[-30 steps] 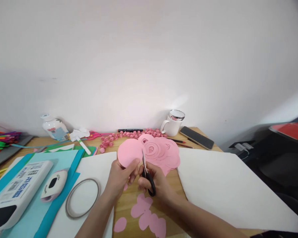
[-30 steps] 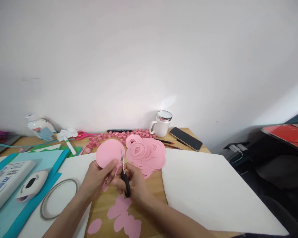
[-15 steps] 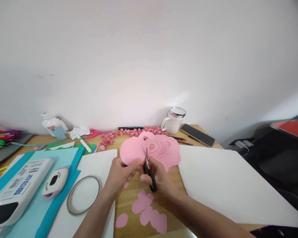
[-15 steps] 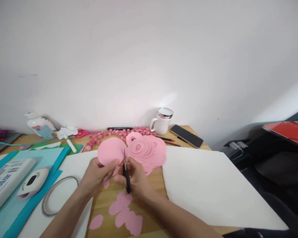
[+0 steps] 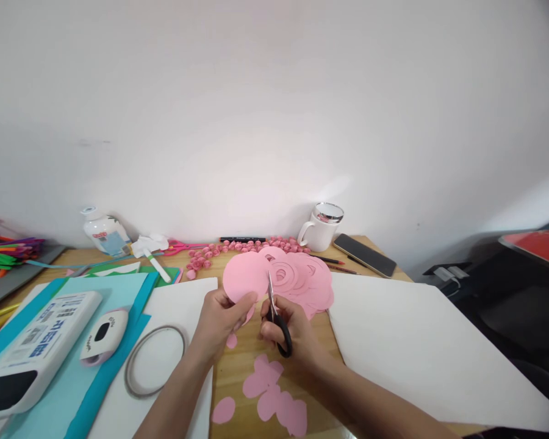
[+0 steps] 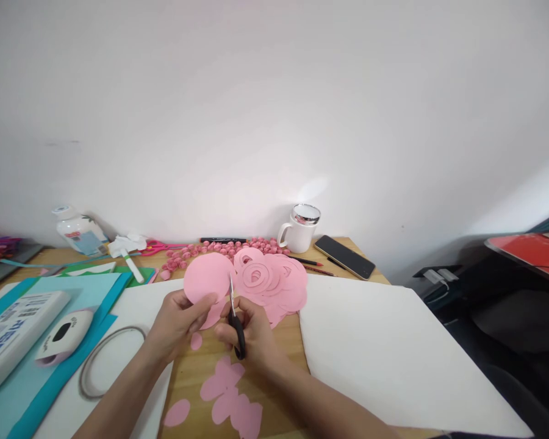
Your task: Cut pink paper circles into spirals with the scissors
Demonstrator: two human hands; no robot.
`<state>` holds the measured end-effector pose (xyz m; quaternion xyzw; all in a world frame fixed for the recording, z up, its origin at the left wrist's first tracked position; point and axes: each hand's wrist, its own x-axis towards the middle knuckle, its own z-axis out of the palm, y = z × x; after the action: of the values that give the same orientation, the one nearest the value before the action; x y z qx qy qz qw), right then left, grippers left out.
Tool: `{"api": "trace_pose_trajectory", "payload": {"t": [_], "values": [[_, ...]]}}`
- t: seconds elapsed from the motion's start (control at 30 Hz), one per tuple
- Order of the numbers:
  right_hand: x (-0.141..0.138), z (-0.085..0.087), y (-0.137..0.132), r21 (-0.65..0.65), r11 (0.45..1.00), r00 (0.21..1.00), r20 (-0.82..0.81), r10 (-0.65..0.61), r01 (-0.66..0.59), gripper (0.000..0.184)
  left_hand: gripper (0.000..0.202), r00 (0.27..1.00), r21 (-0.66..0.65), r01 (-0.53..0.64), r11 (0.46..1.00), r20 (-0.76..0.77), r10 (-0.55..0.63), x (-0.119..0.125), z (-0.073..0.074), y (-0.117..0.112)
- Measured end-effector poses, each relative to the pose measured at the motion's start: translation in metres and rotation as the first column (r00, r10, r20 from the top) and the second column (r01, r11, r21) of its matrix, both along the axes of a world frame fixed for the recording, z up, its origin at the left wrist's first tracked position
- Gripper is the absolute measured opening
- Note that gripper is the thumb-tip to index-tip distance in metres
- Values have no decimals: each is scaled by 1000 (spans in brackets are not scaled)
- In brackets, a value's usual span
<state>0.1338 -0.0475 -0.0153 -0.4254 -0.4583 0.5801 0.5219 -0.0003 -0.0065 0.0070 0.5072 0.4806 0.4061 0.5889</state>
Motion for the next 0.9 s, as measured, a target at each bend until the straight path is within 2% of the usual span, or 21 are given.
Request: {"api": "trace_pose_trajectory", "payload": {"t": [0.17,0.33,0.47,0.9], "values": [[-2,-2,0,-12,1000,1000,7,-8,8,14,40,998,17,-3,1000,59,2,2,3,0],[-1,-4,1,12,999,999,-36,36,-36,23,46,999,38,-45,998,16,44,3,2,1],[2,-3,3,37,998,998,-55,43,-41,32,42,999,-3,-40,999,-28,40,2,0,1],[2,-6,3,61,997,992,-109,61,-54,37,40,999,11,-39,999,-37,39,2,1,0]]}}
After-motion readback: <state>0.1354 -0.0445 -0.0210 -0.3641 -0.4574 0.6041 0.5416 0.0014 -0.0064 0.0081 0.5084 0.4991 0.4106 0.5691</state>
